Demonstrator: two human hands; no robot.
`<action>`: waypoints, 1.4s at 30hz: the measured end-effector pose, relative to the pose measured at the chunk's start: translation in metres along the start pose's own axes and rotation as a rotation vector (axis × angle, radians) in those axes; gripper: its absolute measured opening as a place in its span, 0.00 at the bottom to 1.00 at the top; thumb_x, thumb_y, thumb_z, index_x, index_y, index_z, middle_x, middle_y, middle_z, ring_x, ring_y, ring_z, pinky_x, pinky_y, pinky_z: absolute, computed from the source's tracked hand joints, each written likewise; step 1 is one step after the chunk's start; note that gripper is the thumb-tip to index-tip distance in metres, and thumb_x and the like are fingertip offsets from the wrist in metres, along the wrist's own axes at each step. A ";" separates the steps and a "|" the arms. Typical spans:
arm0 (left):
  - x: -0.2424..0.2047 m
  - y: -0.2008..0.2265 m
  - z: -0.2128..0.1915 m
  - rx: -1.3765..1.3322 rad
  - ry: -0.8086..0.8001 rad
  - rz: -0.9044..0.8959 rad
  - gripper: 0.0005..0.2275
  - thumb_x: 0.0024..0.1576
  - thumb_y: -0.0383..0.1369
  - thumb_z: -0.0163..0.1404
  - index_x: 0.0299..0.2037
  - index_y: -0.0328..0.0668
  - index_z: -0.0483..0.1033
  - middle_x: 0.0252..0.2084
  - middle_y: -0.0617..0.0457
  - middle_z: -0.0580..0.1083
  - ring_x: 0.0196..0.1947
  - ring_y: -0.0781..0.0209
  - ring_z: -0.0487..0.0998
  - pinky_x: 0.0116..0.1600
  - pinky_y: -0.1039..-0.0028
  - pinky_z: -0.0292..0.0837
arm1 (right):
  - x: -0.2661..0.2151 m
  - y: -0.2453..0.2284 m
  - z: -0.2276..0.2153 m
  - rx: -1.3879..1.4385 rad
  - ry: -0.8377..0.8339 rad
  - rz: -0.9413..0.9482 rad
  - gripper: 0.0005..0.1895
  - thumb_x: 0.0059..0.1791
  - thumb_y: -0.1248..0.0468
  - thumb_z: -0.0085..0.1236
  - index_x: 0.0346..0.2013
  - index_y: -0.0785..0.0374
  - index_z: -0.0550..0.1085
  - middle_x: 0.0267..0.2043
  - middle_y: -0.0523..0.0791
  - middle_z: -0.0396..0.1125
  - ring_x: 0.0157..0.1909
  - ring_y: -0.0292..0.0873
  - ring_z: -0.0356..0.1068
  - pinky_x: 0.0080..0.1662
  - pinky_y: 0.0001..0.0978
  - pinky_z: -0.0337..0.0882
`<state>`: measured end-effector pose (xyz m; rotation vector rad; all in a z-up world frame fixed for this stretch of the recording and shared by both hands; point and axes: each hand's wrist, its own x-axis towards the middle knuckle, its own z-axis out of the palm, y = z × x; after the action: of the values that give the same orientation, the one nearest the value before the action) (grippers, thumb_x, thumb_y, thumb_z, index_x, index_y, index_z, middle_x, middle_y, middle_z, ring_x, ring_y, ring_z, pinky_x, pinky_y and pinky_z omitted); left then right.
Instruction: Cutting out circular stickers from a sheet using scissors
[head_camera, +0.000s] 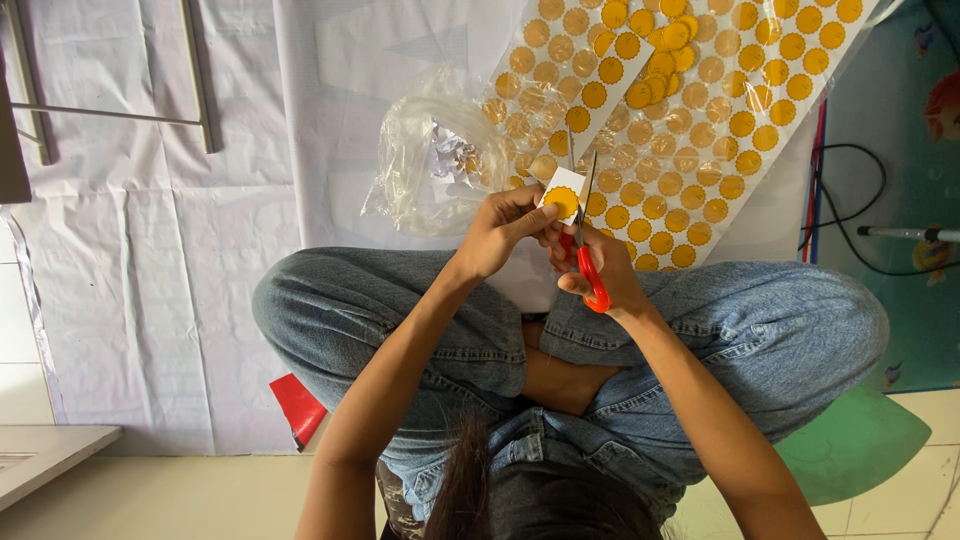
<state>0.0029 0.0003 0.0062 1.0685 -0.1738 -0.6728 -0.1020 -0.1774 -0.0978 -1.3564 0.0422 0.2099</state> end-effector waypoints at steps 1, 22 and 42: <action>0.000 0.000 0.001 0.000 0.000 0.000 0.09 0.62 0.30 0.51 0.29 0.35 0.73 0.25 0.47 0.75 0.29 0.66 0.79 0.38 0.77 0.79 | 0.000 0.001 0.000 0.000 0.000 0.000 0.38 0.35 0.50 0.78 0.47 0.72 0.70 0.35 0.51 0.68 0.41 0.40 0.72 0.45 0.39 0.77; 0.002 -0.007 -0.005 0.061 0.043 0.006 0.09 0.62 0.32 0.53 0.32 0.33 0.75 0.24 0.44 0.75 0.27 0.63 0.79 0.38 0.75 0.79 | 0.007 0.000 0.006 0.022 0.021 -0.145 0.30 0.42 0.62 0.73 0.47 0.78 0.69 0.33 0.53 0.65 0.41 0.41 0.70 0.47 0.47 0.75; 0.001 -0.045 -0.037 0.209 0.132 0.077 0.08 0.57 0.29 0.58 0.30 0.32 0.73 0.21 0.43 0.75 0.22 0.62 0.78 0.33 0.75 0.77 | -0.009 0.030 0.021 -0.011 0.086 -0.066 0.29 0.41 0.55 0.75 0.49 0.69 0.75 0.31 0.49 0.69 0.36 0.39 0.70 0.43 0.34 0.73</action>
<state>0.0013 0.0141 -0.0506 1.2961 -0.1721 -0.5207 -0.1184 -0.1519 -0.1212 -1.3751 0.0685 0.0964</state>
